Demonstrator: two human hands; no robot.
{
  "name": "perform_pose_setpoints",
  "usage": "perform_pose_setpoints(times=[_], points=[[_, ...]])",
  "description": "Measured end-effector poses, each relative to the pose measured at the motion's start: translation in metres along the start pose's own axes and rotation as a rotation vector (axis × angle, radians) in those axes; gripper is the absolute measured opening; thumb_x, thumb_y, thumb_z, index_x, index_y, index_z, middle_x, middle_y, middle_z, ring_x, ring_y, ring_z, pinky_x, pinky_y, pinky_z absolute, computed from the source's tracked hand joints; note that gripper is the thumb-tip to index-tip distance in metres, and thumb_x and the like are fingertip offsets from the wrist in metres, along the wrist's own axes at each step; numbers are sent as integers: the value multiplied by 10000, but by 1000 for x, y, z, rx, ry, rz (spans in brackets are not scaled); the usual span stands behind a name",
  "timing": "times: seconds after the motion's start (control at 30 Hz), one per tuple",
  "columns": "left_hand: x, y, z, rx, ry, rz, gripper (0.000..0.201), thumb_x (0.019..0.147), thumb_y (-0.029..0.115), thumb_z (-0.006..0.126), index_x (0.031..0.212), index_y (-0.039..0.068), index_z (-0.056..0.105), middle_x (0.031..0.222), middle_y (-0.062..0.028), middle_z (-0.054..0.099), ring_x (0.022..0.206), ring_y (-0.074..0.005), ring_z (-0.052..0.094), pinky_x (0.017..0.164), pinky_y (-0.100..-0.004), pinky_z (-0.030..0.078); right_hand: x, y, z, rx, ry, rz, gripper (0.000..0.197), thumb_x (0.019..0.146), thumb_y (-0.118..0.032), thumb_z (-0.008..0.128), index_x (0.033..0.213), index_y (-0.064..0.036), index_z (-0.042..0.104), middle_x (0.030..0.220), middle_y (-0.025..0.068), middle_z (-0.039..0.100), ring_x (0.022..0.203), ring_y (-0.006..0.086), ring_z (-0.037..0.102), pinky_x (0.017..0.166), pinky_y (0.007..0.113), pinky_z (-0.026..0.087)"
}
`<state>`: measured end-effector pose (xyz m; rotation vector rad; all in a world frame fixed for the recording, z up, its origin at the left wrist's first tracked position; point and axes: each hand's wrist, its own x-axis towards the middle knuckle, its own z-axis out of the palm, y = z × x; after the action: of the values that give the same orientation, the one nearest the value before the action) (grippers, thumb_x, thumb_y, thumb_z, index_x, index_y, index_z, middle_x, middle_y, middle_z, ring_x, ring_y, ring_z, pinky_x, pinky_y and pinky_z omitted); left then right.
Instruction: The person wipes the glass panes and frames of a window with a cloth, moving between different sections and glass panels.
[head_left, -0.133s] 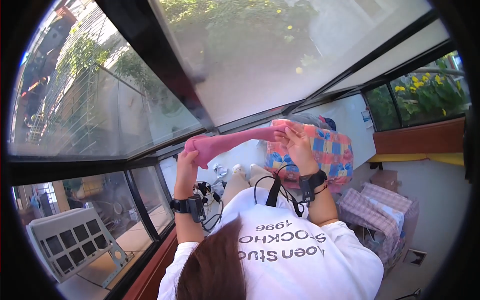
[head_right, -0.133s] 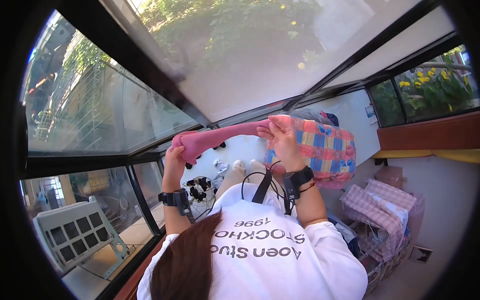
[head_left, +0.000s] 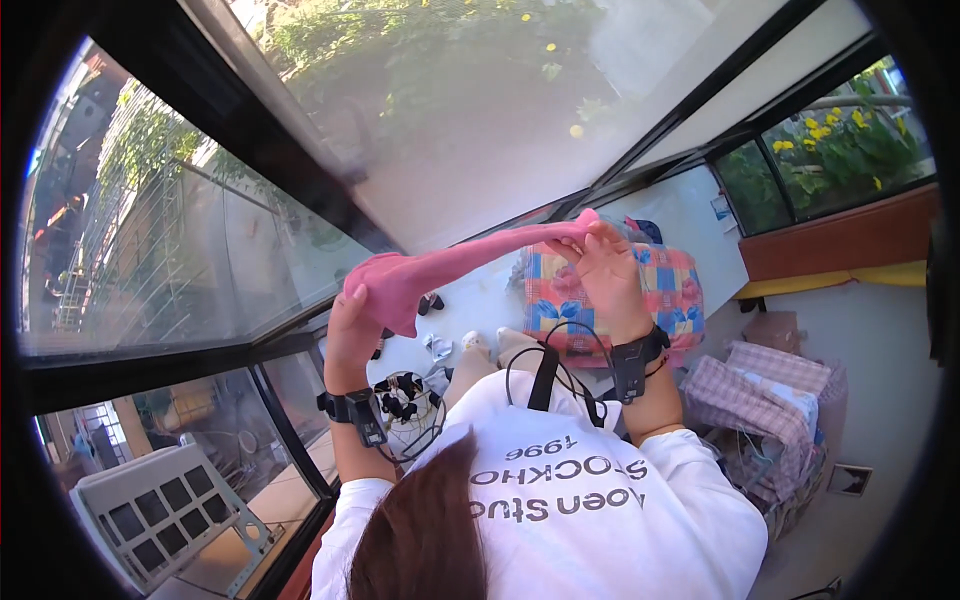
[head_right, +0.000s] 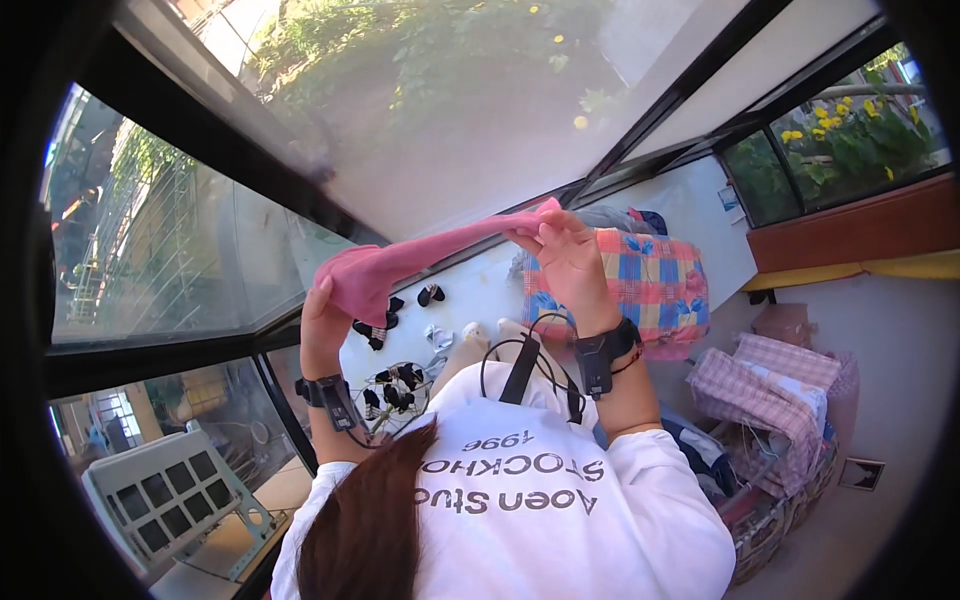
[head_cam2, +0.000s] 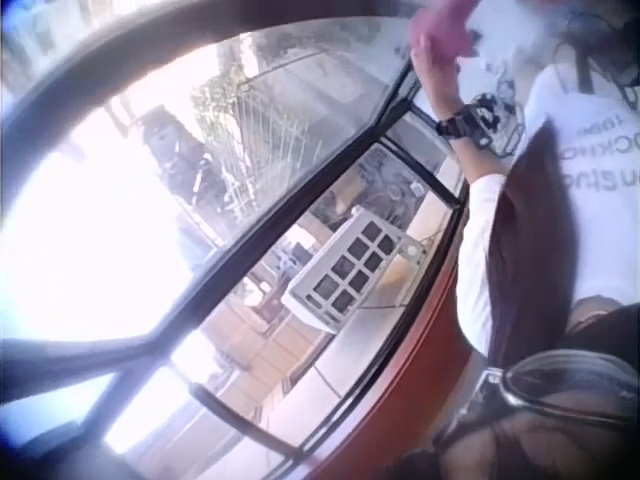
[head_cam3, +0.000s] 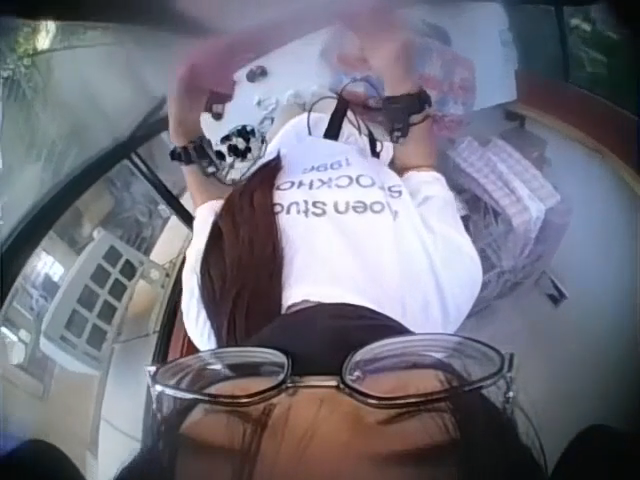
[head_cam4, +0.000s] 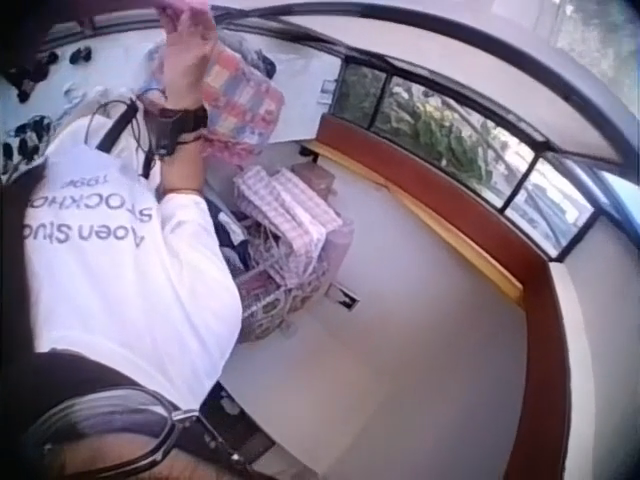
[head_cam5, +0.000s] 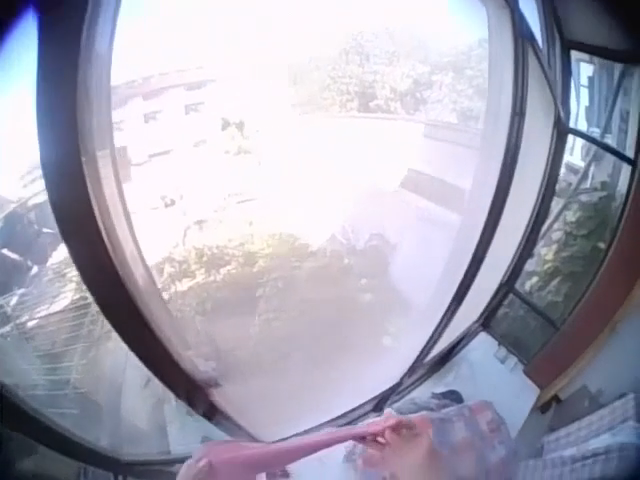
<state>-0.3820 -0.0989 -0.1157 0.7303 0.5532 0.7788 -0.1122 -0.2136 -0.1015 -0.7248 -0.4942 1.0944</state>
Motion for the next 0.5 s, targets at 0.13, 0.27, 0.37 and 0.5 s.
perform_pose_setpoints(times=[0.13, 0.27, 0.37, 0.5], points=[[6, 23, 9, 29, -106, 4, 393, 837, 243, 438, 1088, -59, 449, 1017, -142, 542, 883, -201, 540, 791, -312, 413, 6, -32, 1, 142, -168, -32, 155, 806, -28, 487, 929, -71, 571, 875, 79, 586, 862, 183, 558, 859, 423, 416], [5, 28, 11, 499, 54, 22, 299, 870, 242, 423, 980, -10, 540, 856, -90, 581, 742, -147, 549, 682, -259, 423, 20, -56, -17, 38, -169, 215, 197, 821, -43, 474, 1004, -23, 546, 853, 89, 580, 778, 172, 570, 803, 348, 463], [12, 27, 20, 836, 37, 213, 291, 873, 254, 424, 843, 4, 570, 675, -45, 562, 529, -55, 451, 459, -209, 356, 28, -67, -23, 5, -174, 242, 239, 836, -62, 458, 1055, 13, 516, 870, 111, 580, 787, 187, 579, 750, 306, 481], [15, 48, 56, 448, 319, 127, 269, 872, 259, 420, 815, 21, 532, 523, -22, 482, 383, -70, 354, 373, -202, 268, 52, -82, -1, -65, -183, 104, 282, 851, -88, 441, 1110, 17, 476, 956, 134, 567, 896, 209, 557, 794, 300, 450]])
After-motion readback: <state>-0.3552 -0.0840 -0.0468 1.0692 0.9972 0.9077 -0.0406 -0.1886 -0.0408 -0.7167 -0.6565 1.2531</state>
